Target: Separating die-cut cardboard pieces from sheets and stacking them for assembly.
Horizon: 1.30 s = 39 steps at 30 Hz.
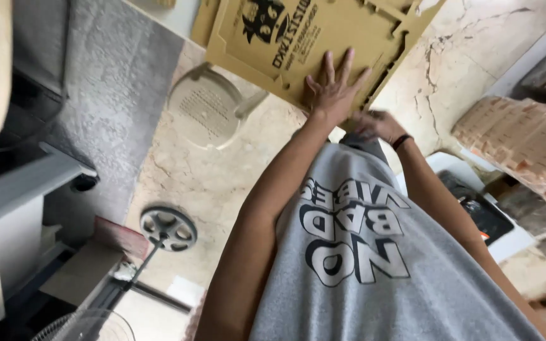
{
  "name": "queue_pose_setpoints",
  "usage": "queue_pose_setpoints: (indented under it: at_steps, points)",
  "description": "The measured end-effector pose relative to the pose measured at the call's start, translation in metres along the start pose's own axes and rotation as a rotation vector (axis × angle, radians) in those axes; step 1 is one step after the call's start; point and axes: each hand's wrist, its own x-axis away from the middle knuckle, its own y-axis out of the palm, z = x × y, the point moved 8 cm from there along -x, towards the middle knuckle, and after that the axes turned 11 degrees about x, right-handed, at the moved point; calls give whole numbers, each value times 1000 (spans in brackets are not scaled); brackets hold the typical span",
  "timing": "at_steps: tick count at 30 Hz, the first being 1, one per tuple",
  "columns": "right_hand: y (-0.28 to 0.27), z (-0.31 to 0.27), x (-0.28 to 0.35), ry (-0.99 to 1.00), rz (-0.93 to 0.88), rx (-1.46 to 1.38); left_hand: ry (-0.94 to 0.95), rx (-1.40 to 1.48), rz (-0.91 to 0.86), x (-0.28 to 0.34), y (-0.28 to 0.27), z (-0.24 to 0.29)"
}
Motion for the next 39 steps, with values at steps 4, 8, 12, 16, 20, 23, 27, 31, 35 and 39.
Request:
queue_pose_setpoints:
  at_steps: [4, 8, 12, 16, 20, 23, 27, 31, 35, 39]
  points:
    - [40, -51, 31, -58, -94, -84, -38, -7, 54, -5, -1, -10]
    - [34, -30, 24, -38, 21, -173, -64, -48, 117, -21, 7, -7]
    - [17, -19, 21, -159, 255, -52, -144, 53, 77, -18, 4, 6]
    - [22, -37, 31, -192, 261, -160, -173, 31, 100, -20, 9, 3]
    - [37, -28, 25, -110, 196, -543, -155, 68, 25, -12, -10, 4]
    - [55, -17, 33, 95, 237, -617, -117, 45, -51, -15, -9, -6]
    - [55, -20, 33, -22, 293, -828, 54, -167, 0, -25, -8, -5]
    - [48, -6, 32, 29, 284, -992, -21, -42, -40, -16, -8, 11]
    - [46, -9, 23, -47, 267, -1062, -21, -82, 34, -27, 10, 10]
    - [42, -12, 26, 56, 438, -1037, -26, -172, 94, -26, 8, 15]
